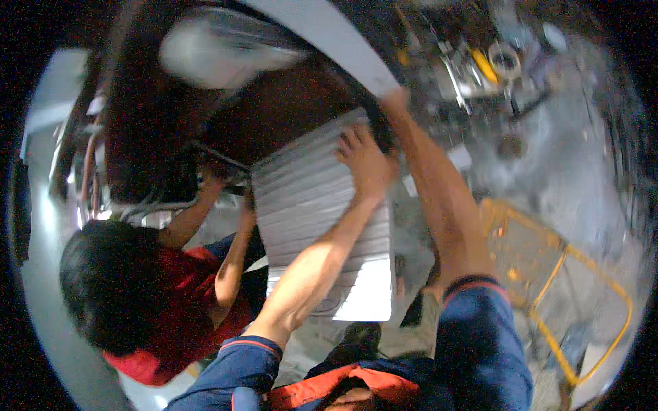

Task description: The person uses a cordless drill to fasten screws into a metal step plate attached to a three-wheeled vehicle. They position the plate, align screws, and drive them in while another person assists by holding the plate.

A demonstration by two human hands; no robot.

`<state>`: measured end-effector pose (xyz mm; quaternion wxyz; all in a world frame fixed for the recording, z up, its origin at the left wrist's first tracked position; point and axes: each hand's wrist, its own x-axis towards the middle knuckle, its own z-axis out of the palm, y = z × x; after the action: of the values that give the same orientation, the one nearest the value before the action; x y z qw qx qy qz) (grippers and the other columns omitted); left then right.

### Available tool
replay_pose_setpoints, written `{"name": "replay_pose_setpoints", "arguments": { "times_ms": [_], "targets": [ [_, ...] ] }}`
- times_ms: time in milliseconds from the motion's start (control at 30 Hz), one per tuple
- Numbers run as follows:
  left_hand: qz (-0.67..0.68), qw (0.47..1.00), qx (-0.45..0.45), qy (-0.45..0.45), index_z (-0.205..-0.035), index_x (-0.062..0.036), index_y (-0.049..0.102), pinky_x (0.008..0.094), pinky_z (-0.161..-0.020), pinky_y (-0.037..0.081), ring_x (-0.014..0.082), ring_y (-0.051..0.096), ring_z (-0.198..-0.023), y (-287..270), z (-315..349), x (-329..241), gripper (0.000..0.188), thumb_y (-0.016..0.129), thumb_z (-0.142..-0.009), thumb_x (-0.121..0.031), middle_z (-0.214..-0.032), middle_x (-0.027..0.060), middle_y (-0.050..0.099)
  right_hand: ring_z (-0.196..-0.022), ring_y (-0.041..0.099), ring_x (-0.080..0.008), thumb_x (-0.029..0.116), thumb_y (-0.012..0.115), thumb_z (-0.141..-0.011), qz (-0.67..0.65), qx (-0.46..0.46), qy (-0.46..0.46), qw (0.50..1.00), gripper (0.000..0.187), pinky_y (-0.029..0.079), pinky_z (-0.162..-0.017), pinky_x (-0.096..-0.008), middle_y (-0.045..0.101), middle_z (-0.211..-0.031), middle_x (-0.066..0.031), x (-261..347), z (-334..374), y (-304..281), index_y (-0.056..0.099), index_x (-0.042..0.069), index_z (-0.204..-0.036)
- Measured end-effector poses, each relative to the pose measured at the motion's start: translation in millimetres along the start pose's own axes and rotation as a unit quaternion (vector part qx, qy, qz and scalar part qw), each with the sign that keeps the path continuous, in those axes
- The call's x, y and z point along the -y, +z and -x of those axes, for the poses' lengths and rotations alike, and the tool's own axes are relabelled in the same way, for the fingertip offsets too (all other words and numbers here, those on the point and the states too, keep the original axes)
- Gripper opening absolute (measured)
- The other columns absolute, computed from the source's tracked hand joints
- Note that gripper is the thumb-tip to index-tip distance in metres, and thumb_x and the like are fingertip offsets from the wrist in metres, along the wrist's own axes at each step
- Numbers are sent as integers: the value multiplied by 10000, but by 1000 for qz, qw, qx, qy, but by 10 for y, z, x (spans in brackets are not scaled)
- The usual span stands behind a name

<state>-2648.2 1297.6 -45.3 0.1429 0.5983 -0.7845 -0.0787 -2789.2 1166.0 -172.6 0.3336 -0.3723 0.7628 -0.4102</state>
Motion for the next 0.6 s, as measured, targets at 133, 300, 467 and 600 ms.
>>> {"name": "replay_pose_setpoints", "arguments": {
  "times_ms": [133,300,467,600],
  "targets": [
    [81,996,45,7,-1366,28,426,664,-1108,224,502,278,-1377,-435,255,130,756,747,-767,-303,-1474,281,338,-948,644,-320,188,640,-878,89,-77,-17,993,405,513,-845,-409,663,-1094,-160,-831,1433,-262,588,0,-1233],
    [375,914,20,152,-1050,2,595,471,-846,484,393,610,-982,-1841,1545,437,372,701,-783,-235,-1025,213,626,-903,634,-332,214,615,-905,205,-18,110,972,312,527,-782,-411,648,-1063,-143,-1858,3689,-1329,624,37,-1162],
    [636,667,383,59,-1154,-27,622,295,-920,484,138,604,-1034,-3210,3309,1721,252,601,-992,-220,-1113,63,671,-887,635,-326,218,611,-907,252,8,142,957,307,526,-771,-414,651,-1041,-144,-1336,4464,-1745,628,36,-1154],
    [673,679,263,-132,-1222,-63,626,337,-967,467,164,597,-1108,-3651,4902,3487,319,571,-994,-278,-1179,53,671,-875,636,-321,222,607,-907,287,2,94,953,303,526,-762,-417,654,-1023,-144,-511,5023,-1550,632,36,-1146]
  ]
}}
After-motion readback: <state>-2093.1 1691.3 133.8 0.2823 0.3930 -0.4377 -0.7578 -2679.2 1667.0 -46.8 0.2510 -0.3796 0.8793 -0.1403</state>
